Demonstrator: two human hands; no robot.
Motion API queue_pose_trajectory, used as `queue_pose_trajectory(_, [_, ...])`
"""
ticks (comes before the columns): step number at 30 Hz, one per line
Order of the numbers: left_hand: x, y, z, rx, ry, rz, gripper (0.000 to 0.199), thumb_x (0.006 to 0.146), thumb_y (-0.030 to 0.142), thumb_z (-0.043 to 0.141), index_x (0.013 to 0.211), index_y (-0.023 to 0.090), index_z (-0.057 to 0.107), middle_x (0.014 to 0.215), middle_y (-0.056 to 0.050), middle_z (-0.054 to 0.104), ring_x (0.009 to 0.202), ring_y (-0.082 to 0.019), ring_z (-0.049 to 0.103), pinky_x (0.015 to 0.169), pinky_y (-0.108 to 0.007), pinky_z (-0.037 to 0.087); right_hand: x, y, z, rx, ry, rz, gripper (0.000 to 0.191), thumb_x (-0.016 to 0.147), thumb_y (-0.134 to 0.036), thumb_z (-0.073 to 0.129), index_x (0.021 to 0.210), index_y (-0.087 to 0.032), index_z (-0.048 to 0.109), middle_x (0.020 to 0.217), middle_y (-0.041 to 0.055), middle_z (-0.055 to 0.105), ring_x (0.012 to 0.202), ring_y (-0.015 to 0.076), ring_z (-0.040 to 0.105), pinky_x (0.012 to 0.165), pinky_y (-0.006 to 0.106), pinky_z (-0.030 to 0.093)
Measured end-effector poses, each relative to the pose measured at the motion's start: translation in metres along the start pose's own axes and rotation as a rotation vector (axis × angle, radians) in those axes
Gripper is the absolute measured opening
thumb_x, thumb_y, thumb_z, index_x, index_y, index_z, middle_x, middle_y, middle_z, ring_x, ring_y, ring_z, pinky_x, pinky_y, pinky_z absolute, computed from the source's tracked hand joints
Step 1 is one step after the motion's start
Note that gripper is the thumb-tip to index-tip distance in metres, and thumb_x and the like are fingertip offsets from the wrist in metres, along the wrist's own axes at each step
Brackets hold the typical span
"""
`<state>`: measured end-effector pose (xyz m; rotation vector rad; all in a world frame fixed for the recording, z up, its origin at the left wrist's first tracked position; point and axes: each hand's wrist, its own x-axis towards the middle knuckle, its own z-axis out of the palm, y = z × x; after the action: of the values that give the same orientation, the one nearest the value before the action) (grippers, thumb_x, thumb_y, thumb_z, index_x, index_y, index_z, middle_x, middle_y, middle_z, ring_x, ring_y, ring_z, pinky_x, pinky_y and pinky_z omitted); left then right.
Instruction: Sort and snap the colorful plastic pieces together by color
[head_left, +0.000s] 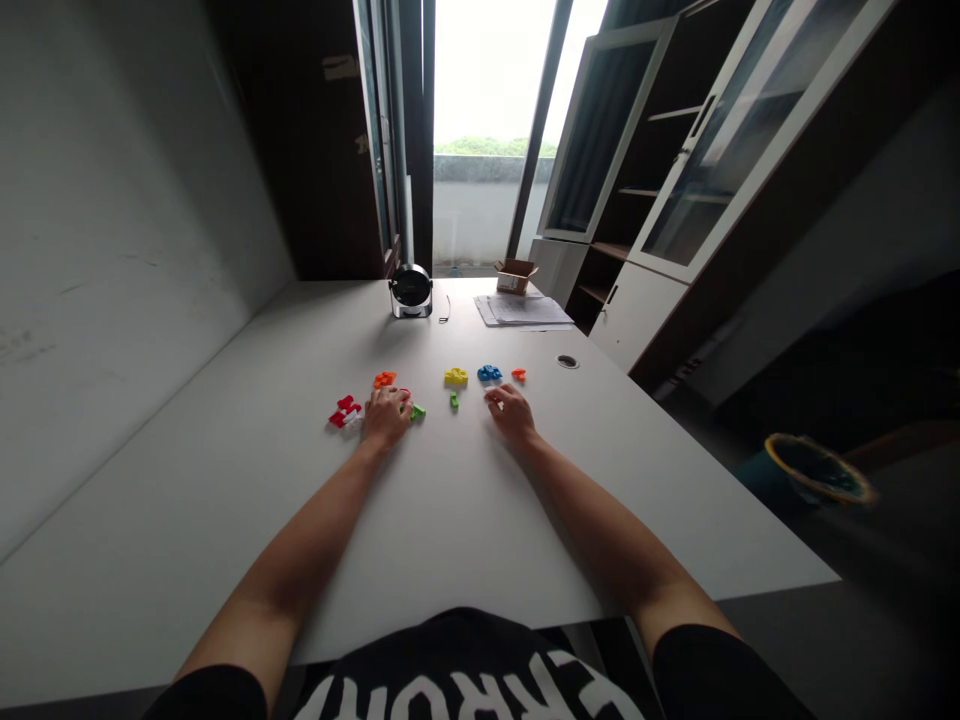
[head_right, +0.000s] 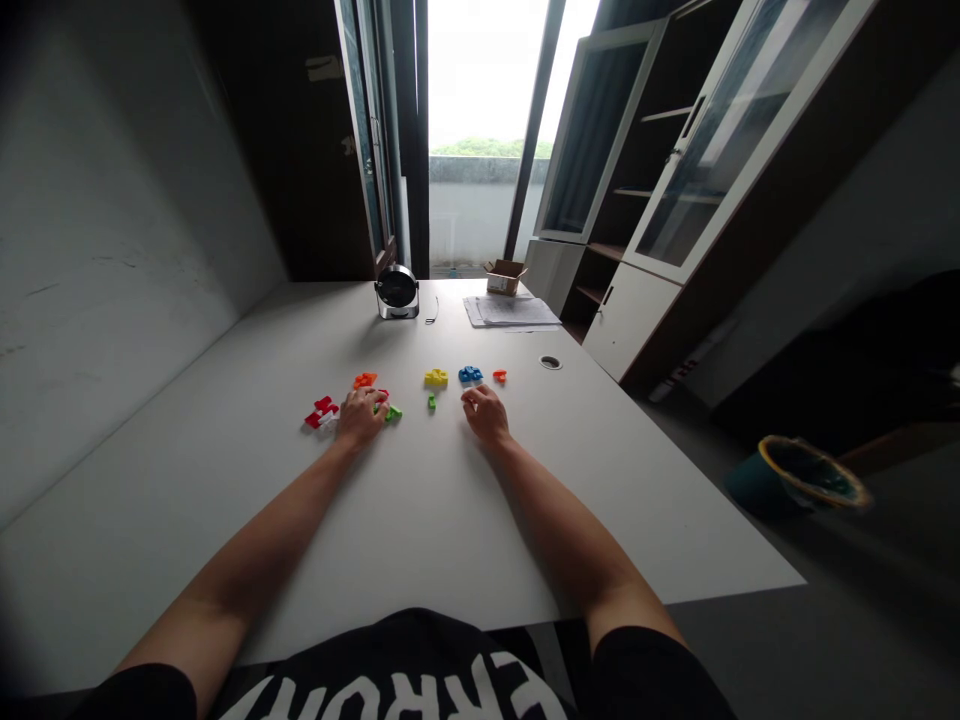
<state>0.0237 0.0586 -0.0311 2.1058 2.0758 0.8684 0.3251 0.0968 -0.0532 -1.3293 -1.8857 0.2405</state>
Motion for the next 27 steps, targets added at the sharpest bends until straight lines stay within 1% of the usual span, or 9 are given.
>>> queue_pose_trajectory(4, [0.0, -0.003, 0.002, -0.008, -0.037, 0.009, 0.027, 0.098, 0.038, 0.051, 0.106, 0.024, 0.072, 0.13, -0.009, 0.064, 0.118, -0.029, 0.049, 0.105, -0.045, 0.035, 0.0, 0.0, 0.0, -0.002, -0.002, -0.008, 0.018, 0.088, -0.019, 0.054, 0.091, -0.023, 0.072, 0.099, 0.0043, 0.066, 0.072, 0.0164, 0.058, 0.072, 0.03, 0.046])
queue_pose_trajectory(9, [0.0, -0.002, 0.001, 0.008, -0.054, 0.009, 0.027, 0.097, 0.038, 0.052, 0.11, 0.022, 0.07, 0.126, -0.011, 0.066, 0.118, -0.03, 0.05, 0.105, -0.047, 0.036, 0.0, 0.0, 0.0, -0.001, 0.001, -0.014, 0.019, 0.087, -0.019, 0.054, 0.091, -0.023, 0.072, 0.098, 0.0046, 0.066, 0.073, 0.017, 0.058, 0.072, 0.031, 0.047])
queue_pose_trajectory(12, [0.001, -0.003, 0.004, 0.013, -0.039, 0.037, 0.032, 0.097, 0.038, 0.052, 0.117, 0.022, 0.069, 0.133, -0.012, 0.062, 0.124, -0.031, 0.048, 0.107, -0.047, 0.036, 0.0, 0.0, 0.0, 0.001, 0.007, -0.018, 0.019, 0.087, -0.019, 0.054, 0.09, -0.023, 0.072, 0.098, 0.0046, 0.066, 0.073, 0.0171, 0.058, 0.073, 0.031, 0.047])
queue_pose_trajectory(15, [0.004, -0.006, 0.01, 0.023, -0.047, 0.098, 0.042, 0.095, 0.044, 0.053, 0.13, 0.024, 0.064, 0.145, -0.012, 0.054, 0.136, -0.034, 0.04, 0.114, -0.051, 0.03, 0.001, 0.001, 0.001, 0.0, 0.006, -0.015, 0.018, 0.087, -0.019, 0.054, 0.09, -0.023, 0.072, 0.098, 0.0045, 0.066, 0.073, 0.0168, 0.058, 0.075, 0.031, 0.047])
queue_pose_trajectory(18, [0.007, -0.009, 0.015, 0.03, -0.088, 0.109, 0.047, 0.096, 0.051, 0.049, 0.135, 0.027, 0.063, 0.149, -0.01, 0.052, 0.142, -0.035, 0.033, 0.119, -0.056, 0.021, 0.001, 0.001, 0.002, -0.007, 0.0, -0.011, 0.018, 0.087, -0.019, 0.055, 0.089, -0.023, 0.072, 0.097, 0.0046, 0.066, 0.074, 0.0172, 0.059, 0.076, 0.032, 0.048])
queue_pose_trajectory(21, [0.009, -0.009, 0.014, 0.019, -0.093, 0.117, 0.045, 0.097, 0.054, 0.046, 0.129, 0.028, 0.066, 0.143, -0.01, 0.057, 0.14, -0.035, 0.036, 0.117, -0.057, 0.021, 0.001, 0.0, 0.002, -0.011, -0.002, -0.008, 0.018, 0.087, -0.019, 0.055, 0.09, -0.023, 0.072, 0.097, 0.0047, 0.066, 0.075, 0.0176, 0.059, 0.078, 0.032, 0.048])
queue_pose_trajectory(24, [0.007, -0.007, 0.01, -0.005, -0.045, 0.139, 0.038, 0.098, 0.05, 0.047, 0.113, 0.025, 0.071, 0.13, -0.01, 0.064, 0.131, -0.033, 0.044, 0.115, -0.054, 0.027, 0.0, 0.0, 0.002, -0.01, 0.0, -0.012, 0.018, 0.086, -0.019, 0.054, 0.09, -0.023, 0.072, 0.097, 0.0044, 0.066, 0.075, 0.0173, 0.059, 0.078, 0.032, 0.048])
queue_pose_trajectory(27, [0.006, -0.004, 0.007, -0.027, -0.012, 0.144, 0.032, 0.098, 0.044, 0.048, 0.098, 0.022, 0.071, 0.116, -0.011, 0.068, 0.118, -0.03, 0.051, 0.109, -0.049, 0.035, -0.001, -0.001, 0.001, -0.01, -0.002, -0.016, 0.019, 0.087, -0.019, 0.053, 0.09, -0.023, 0.072, 0.097, 0.0043, 0.066, 0.074, 0.0172, 0.058, 0.076, 0.031, 0.047])
